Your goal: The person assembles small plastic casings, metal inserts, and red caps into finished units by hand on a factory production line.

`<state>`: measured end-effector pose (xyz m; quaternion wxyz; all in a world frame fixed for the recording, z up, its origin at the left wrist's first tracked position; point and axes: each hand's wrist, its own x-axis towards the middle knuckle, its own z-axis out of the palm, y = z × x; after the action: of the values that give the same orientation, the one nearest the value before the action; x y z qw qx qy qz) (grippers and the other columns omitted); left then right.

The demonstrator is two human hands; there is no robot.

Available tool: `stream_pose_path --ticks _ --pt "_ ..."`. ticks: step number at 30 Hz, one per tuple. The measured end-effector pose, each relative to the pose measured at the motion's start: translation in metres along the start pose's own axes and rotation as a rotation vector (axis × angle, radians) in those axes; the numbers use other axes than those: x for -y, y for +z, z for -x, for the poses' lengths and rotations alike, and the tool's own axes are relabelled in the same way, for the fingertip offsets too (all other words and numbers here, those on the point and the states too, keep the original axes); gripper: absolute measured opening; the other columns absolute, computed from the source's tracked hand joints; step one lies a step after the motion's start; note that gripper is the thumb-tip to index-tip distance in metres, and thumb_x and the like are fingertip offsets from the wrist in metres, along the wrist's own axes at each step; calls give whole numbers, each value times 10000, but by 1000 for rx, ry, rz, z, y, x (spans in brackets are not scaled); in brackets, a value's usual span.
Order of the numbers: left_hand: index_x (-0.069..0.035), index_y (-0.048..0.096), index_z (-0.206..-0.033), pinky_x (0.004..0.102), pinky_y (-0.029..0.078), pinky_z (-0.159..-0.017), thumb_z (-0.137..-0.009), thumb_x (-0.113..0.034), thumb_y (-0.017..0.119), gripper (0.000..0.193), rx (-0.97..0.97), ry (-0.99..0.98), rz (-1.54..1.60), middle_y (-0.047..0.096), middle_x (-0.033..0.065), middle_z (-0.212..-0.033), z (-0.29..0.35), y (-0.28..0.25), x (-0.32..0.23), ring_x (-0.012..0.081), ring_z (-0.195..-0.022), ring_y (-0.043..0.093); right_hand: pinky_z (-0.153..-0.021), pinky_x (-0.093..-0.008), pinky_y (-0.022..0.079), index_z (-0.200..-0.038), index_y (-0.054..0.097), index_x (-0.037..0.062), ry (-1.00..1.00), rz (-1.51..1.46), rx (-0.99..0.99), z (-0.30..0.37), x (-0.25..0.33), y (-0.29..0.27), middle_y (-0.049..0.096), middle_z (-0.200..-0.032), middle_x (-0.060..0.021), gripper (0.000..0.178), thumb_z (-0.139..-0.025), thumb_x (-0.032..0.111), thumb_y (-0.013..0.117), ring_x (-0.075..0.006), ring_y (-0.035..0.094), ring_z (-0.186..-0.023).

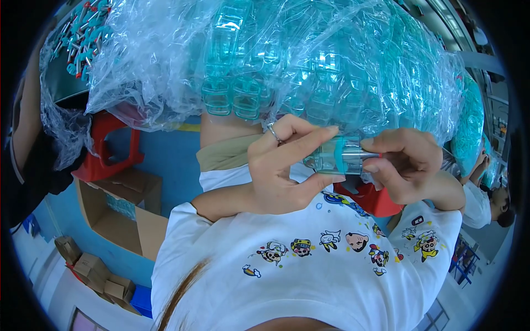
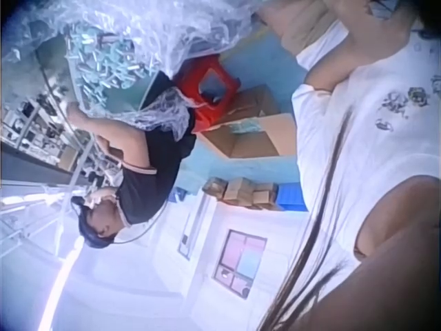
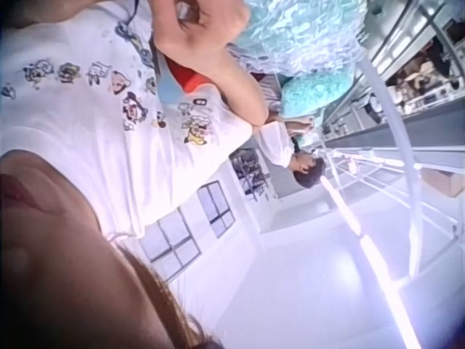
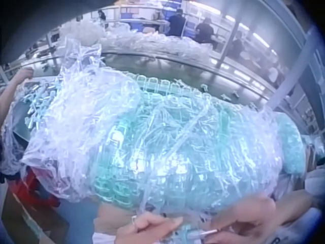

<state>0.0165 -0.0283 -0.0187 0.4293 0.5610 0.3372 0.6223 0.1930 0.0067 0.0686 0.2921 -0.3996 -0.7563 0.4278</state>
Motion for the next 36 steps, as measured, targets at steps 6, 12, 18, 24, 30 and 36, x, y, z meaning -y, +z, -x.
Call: stream_pose_path --ticks 6,12,18,24,30,36 --pt "55 608 -968 218 416 -555 -489 -5 762 507 3 -13 -12 533 104 -783 0 1 -1 140 -649 505 -363 -172 385 -868 554 -95 -115 60 218 -6 -3 -9 589 -615 -105 136 -749 -37 586 -78 544 -433" --pt "57 608 -967 213 420 -565 -471 -5 770 525 -10 -16 21 539 103 -791 -2 4 2 138 -653 511 -368 -166 372 -839 575 -84 -178 119 200 -12 -2 -9 592 -615 -90 139 -739 0 622 -69 530 -422" --pt "68 573 -1034 224 432 -644 -523 15 770 550 -10 -20 165 528 104 -893 -8 5 4 141 -762 520 -445 -168 398 -877 592 -48 -88 -121 164 -19 7 -12 595 -675 -72 199 -702 -3 675 -64 555 -518" --pt "79 485 -1135 255 413 -803 -582 72 730 604 83 -166 390 444 116 -1066 -12 6 2 151 -948 474 -545 -185 444 -1001 515 -101 1 -426 110 -17 4 -6 577 -823 -121 334 -698 -66 650 -92 565 -614" --pt "87 478 -1134 270 413 -836 -592 92 708 589 91 -192 447 427 126 -1089 -5 -2 12 175 -985 473 -569 -195 466 -949 543 -111 -72 -389 54 -18 -3 8 584 -792 -124 274 -694 -76 636 -107 577 -640" --pt "88 474 -1139 281 413 -846 -583 102 705 603 96 -168 470 428 132 -1094 -7 -2 15 187 -1004 469 -504 -192 445 -887 572 -106 -149 -240 19 -19 -4 8 596 -722 -119 226 -680 -59 649 -100 571 -607"
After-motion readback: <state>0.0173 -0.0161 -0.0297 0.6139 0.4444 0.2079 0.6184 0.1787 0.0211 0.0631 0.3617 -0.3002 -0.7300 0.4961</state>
